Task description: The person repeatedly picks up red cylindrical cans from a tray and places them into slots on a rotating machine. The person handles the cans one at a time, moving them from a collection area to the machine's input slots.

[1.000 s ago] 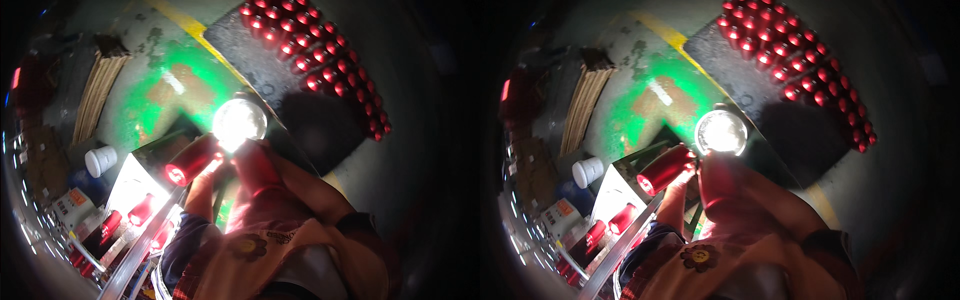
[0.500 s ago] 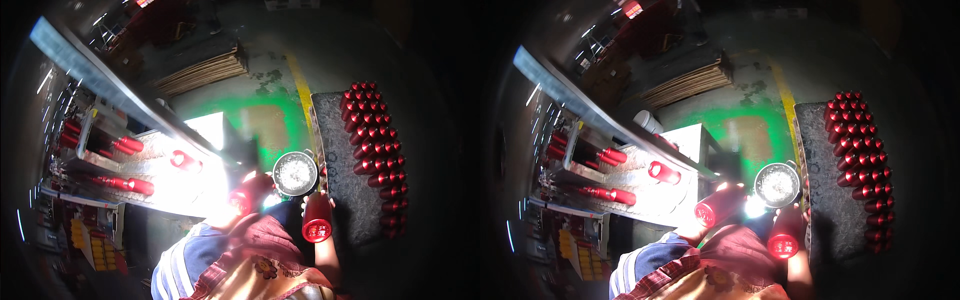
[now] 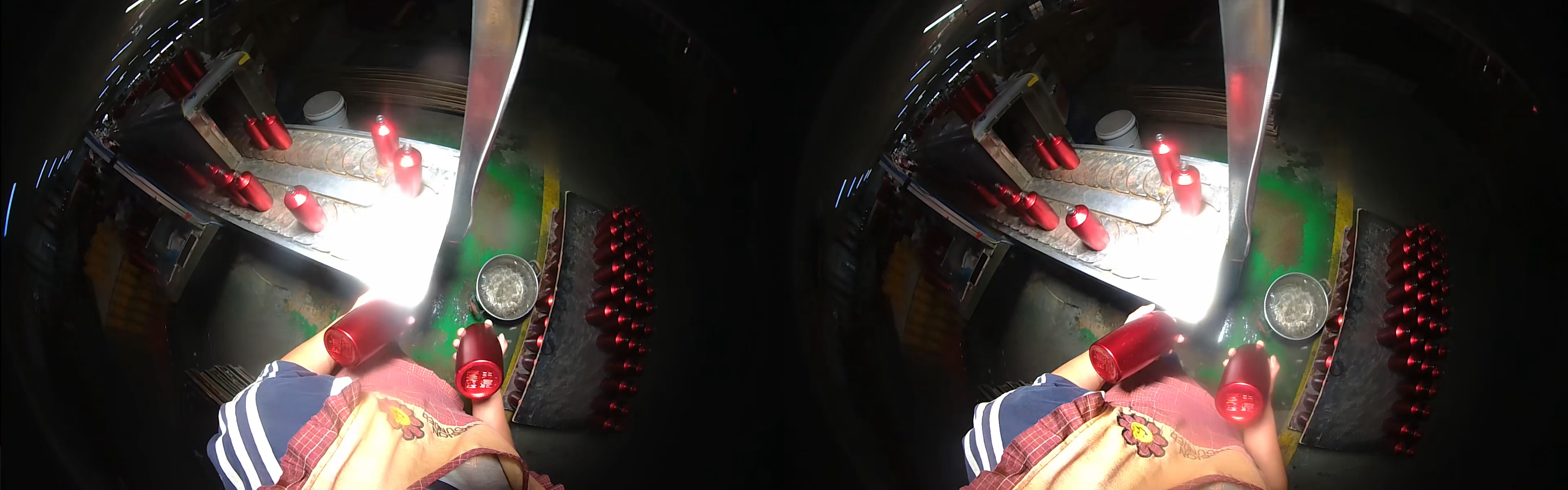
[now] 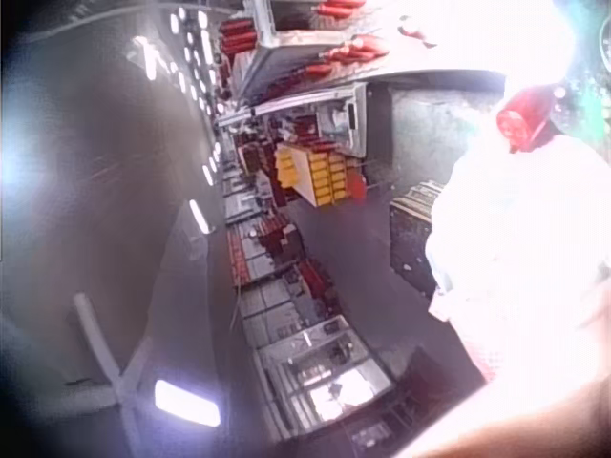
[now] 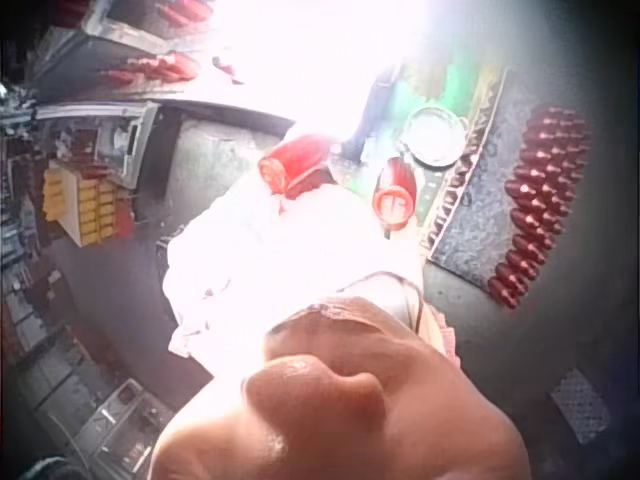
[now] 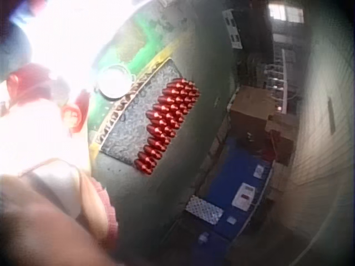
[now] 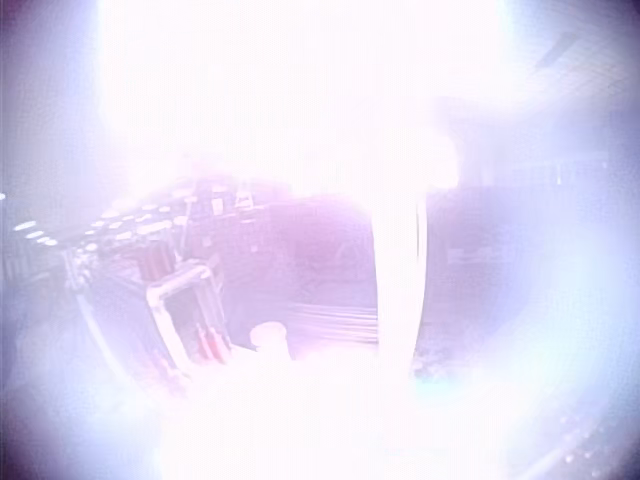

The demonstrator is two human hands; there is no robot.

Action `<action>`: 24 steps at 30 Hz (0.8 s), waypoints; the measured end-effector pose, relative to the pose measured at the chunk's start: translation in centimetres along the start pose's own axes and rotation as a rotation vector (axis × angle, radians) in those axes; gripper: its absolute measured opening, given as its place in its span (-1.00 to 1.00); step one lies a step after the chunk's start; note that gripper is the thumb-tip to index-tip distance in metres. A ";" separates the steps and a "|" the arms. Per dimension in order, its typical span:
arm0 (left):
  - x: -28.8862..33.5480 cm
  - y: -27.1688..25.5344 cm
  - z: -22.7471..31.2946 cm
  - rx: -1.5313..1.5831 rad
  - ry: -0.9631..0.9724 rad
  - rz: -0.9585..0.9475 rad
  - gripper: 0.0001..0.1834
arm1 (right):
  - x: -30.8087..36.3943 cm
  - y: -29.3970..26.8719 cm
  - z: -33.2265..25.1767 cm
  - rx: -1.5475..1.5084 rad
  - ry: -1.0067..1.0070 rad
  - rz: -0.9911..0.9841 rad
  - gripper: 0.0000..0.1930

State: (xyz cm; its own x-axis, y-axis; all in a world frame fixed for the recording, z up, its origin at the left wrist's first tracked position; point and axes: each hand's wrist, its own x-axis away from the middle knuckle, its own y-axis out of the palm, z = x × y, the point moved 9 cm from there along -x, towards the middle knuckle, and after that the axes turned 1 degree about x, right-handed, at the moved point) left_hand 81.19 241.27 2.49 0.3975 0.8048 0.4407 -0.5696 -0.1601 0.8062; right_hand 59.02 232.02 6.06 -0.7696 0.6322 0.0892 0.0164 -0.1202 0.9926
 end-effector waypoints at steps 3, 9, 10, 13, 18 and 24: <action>2.8 -2.0 6.3 -0.005 0.167 -0.067 -0.35 | -4.5 -0.1 4.3 0.143 0.064 0.060 -0.55; 20.0 -6.5 31.8 -0.278 0.771 0.078 -0.30 | -14.7 0.5 9.7 0.382 -0.066 0.331 -0.54; 23.1 -6.7 37.2 -0.399 0.876 0.146 -0.29 | -16.8 1.4 10.0 0.425 -0.108 0.296 -0.51; 29.3 -7.6 51.7 -0.640 1.063 0.385 -0.26 | -22.1 4.0 10.3 0.477 -0.156 0.257 -0.52; 26.7 -11.6 67.6 -1.167 1.394 0.735 -0.61 | -28.2 10.7 12.2 0.629 -0.346 0.077 -0.43; 13.7 -24.1 73.5 -1.595 1.224 1.177 -0.58 | -34.5 19.1 13.3 1.107 -0.671 0.381 -0.33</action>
State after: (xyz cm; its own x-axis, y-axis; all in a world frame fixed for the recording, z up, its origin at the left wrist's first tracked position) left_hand 153.25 214.14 18.09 -0.5165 0.6728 -0.5297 -0.2955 -0.7206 -0.6272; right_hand 94.40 218.06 23.04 -0.1492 0.9857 0.0787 0.9046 0.1039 0.4134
